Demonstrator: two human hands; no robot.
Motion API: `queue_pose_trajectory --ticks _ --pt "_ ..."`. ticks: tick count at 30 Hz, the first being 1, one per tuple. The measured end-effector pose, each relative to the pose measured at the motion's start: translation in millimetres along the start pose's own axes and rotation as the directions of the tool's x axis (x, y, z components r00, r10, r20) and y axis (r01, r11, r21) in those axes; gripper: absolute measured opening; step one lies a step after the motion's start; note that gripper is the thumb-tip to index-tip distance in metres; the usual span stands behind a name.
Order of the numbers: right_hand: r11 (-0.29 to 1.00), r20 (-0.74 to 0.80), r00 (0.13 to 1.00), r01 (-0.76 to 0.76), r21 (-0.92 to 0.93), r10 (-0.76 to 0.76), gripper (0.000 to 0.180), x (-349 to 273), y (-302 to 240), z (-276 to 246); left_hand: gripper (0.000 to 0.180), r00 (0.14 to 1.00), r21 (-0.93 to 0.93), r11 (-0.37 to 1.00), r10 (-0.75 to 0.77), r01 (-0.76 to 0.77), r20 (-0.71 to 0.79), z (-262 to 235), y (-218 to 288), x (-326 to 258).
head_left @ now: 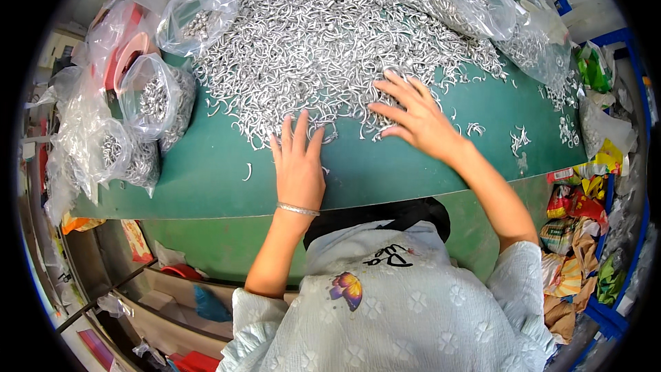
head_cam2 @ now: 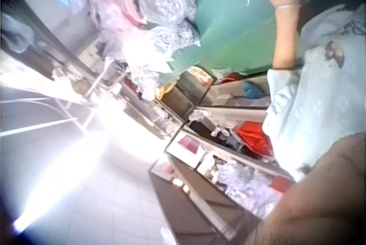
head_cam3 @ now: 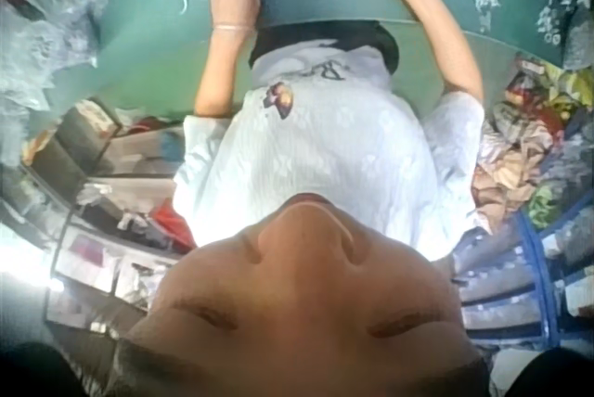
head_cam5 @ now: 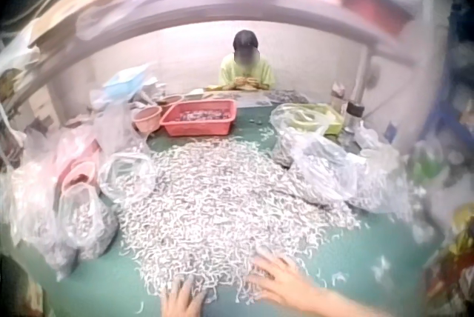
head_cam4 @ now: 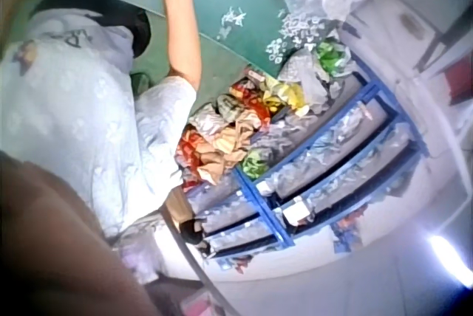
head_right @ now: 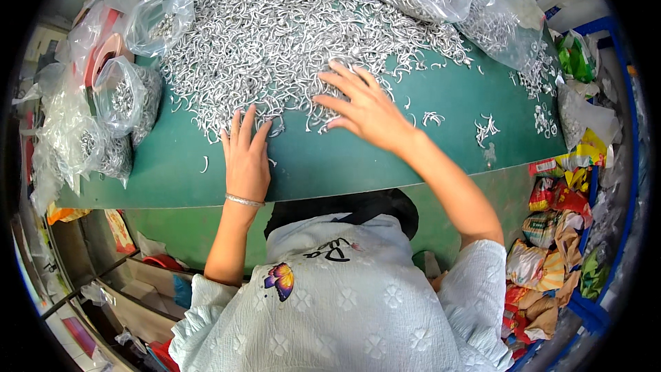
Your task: The person sorts through a pile of small curved metal hooks on a green work table by hand, picking up individual pieces and gathering them into plastic bags.
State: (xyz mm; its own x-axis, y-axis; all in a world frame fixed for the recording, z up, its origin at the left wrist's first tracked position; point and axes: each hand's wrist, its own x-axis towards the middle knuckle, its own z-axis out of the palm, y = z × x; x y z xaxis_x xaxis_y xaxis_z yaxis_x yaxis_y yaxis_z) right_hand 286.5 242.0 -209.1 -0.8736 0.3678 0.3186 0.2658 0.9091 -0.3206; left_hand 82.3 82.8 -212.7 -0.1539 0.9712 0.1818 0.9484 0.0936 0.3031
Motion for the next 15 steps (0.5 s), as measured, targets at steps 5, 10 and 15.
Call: queue_pose_trajectory --ticks 5,10,15 --pt "0.995 -0.103 0.995 0.0 -0.104 -0.011 0.027 -0.1 29.8 -15.0 0.028 0.753 -0.194 0.968 -0.007 -0.161 -0.658 -54.7 -1.9 12.1" --pt "0.978 -0.377 0.903 -0.179 0.107 0.206 0.018 -2.2 37.2 -16.9 0.019 0.043 -0.345 0.475 -0.538 -0.809 -0.842 -151.4 -14.3 -8.1" --pt "0.823 -0.371 0.756 -0.381 0.421 0.54 0.015 -6.3 10.5 -11.8 0.015 0.449 -0.184 -0.47 -0.547 -0.863 -0.706 -215.7 -18.1 -46.0"
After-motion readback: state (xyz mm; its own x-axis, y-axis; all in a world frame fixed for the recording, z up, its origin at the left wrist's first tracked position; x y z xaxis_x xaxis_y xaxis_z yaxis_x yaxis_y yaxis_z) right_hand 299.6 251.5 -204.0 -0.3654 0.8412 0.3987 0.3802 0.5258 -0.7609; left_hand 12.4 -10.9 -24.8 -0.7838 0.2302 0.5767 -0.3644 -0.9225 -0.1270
